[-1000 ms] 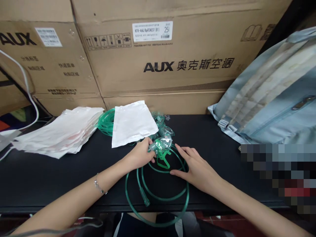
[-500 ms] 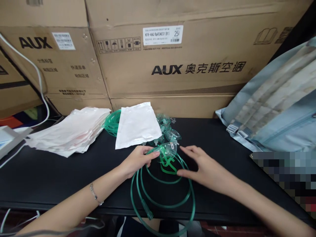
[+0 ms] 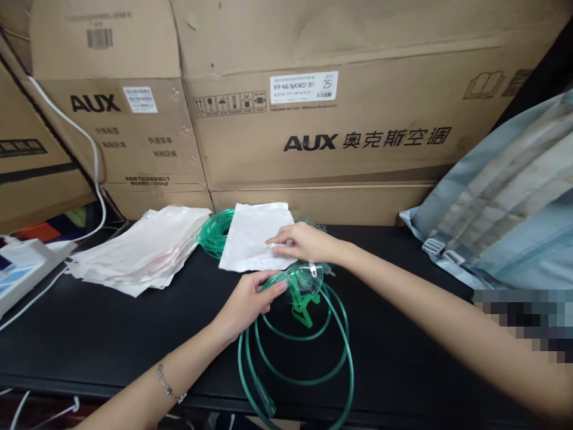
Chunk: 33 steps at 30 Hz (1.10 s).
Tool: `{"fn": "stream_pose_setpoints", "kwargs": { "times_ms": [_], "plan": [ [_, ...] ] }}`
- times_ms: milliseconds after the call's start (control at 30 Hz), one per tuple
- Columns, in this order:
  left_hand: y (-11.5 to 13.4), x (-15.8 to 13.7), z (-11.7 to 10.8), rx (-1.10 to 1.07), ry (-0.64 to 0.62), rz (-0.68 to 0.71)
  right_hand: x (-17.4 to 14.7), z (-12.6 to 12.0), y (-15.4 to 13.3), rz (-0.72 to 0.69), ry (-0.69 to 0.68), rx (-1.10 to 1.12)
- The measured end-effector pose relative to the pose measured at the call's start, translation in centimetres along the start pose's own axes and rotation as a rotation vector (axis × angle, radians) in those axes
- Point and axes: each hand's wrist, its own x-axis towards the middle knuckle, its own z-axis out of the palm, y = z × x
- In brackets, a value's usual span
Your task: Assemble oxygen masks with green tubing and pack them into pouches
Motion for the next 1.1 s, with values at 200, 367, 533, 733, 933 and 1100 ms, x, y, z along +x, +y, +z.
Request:
{"fn": "stream_pose_setpoints", "kwargs": {
  "times_ms": [200, 367, 533, 733, 933, 1100],
  "plan": [
    [0.6, 0.0, -1.2, -0.005, 0.102, 0.030, -2.6, -0.3, 0.7, 0.149, 0.090, 0.132],
    [0.4, 0.3, -1.8, -0.110, 0.202, 0.006, -3.3, 0.9, 0.3, 0.267, 0.339, 0.125],
    [-0.2, 0.4, -1.8, -0.232, 0.358, -0.040, -3.5, 2.5, -1.3, 0.272, 0.504, 0.067],
    [0.3, 0.2, -3.3, -0.432, 0.428, -0.049, -3.6, 3.3, -1.7, 0.096, 0.408, -0.242],
    [0.6, 0.3, -3.7, -0.470, 0.339, -0.085, -3.6, 3.8, -1.5, 0.013, 0.439, -0.354],
    [0.5, 0.6, -3.4, -0.475, 0.348, -0.104, -3.5, 4.0, -2.1, -0.013, 0.463, -0.352]
  ]
}}
